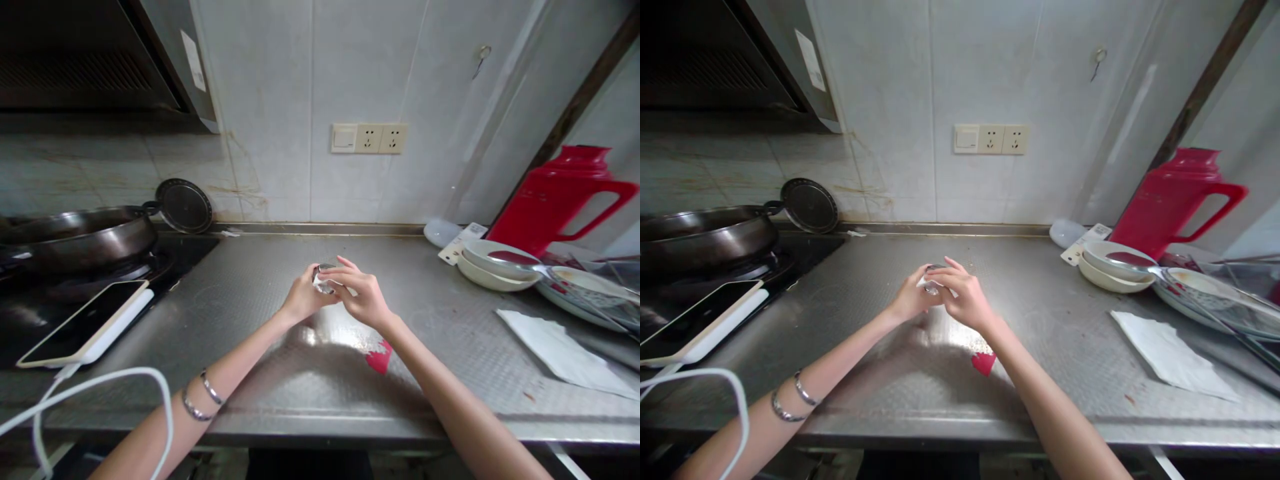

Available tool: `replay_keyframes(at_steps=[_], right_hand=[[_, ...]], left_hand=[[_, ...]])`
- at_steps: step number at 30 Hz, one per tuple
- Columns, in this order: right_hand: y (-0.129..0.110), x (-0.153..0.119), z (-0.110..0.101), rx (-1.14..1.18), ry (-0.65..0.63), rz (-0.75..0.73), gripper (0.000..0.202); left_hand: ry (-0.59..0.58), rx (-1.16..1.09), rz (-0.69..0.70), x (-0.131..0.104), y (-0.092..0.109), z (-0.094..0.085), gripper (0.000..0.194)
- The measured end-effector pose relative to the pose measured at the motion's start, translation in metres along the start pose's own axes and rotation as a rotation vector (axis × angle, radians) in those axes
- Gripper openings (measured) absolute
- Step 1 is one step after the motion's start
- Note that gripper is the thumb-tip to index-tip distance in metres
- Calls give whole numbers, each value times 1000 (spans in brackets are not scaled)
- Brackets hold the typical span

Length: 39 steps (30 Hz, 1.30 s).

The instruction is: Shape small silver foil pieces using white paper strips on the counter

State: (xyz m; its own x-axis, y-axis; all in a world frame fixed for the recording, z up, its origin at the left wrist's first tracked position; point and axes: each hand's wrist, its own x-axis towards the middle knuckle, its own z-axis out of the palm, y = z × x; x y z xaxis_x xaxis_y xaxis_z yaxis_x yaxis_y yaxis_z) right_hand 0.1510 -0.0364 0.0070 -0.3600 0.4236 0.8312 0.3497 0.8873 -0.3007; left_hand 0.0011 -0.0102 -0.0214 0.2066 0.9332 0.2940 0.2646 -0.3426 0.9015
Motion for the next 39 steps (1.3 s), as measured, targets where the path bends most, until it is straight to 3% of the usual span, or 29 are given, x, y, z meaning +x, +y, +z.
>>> replay_keyframes(at_steps=[5,7,12,16,20,26,29,36,39], right_hand=[[7,3,-3,135,335,416,24],[11,2,-3,110,368,473,27],[9,-3,2,115,224,360,23],[2,-4,6,78,258,296,23],[-1,-2,6,104,275,256,22],[1,-3,-4,85,330,364,20],[2,-1,-8,-28,370,329,20],[2,-1,-2,64,138,232,26],[3,-4,2,79,121,162,30]], left_hand=[[-37,-33,-4,-3,14,-4,62],[-56,-63,19,-5,18,-3,62],[-122,-164,-50,-11,26,-1,62],[-116,-249,-158,-12,33,-1,50],[-114,-288,-224,-10,35,-4,50],[-101,-264,-248,-7,35,-7,49],[-116,-224,-238,-7,35,-6,48],[-182,-175,-228,-10,38,-4,42],[-180,-215,-232,-8,38,-7,38]])
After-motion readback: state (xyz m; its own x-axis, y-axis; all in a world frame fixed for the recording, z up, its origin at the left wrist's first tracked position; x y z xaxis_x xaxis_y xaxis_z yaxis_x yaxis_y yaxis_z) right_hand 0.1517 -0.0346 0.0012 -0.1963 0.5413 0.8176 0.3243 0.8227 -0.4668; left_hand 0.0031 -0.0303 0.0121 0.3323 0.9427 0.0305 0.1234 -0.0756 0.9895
